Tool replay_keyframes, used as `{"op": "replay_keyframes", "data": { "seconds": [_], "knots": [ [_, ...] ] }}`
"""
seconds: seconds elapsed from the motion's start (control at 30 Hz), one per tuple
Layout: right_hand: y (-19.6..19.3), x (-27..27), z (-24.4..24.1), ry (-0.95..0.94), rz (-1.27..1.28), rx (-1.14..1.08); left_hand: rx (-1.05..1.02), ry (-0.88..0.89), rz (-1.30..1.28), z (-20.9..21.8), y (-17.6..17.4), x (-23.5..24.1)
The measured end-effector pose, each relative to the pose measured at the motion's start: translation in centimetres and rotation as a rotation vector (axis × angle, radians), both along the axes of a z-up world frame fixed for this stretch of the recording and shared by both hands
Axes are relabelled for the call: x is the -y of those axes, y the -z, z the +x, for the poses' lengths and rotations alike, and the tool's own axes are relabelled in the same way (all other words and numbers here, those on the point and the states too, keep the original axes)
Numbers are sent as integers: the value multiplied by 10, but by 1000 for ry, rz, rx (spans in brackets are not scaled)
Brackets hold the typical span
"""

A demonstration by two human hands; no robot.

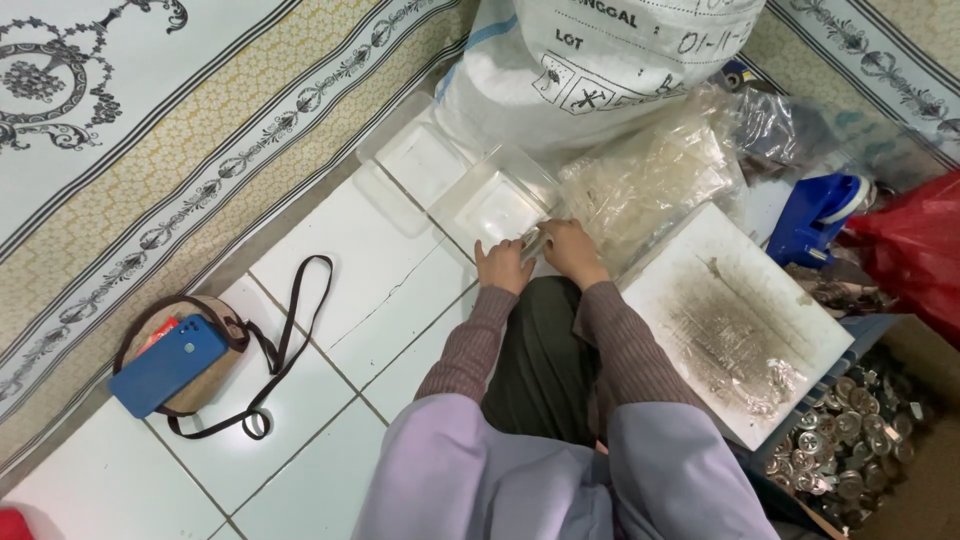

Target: The person sits on the floor and picks metal parts from a cardboard box, placing them into a small plastic bag. The person then seals the bag and places it into a plastic container.

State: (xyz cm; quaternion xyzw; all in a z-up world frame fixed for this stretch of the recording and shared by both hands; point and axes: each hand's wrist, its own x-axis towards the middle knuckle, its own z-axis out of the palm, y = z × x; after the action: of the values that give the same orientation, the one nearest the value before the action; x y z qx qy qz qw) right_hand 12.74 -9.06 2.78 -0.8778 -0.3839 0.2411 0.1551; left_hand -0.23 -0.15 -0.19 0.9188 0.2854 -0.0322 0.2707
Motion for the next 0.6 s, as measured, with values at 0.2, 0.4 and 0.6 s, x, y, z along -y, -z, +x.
{"op": "replay_keyframes", "data": {
  "seconds": [0.2,0.4,0.6],
  "knots": [
    [-15,10,-4,25,173,27,35,-44,-9,9,13,6],
    [-78,25,-11,51,293,141,161,-104,-88,18,-89,21],
    [-110,70,-2,150,388,242,348,-53,1,45,-82,51]
  ]
}}
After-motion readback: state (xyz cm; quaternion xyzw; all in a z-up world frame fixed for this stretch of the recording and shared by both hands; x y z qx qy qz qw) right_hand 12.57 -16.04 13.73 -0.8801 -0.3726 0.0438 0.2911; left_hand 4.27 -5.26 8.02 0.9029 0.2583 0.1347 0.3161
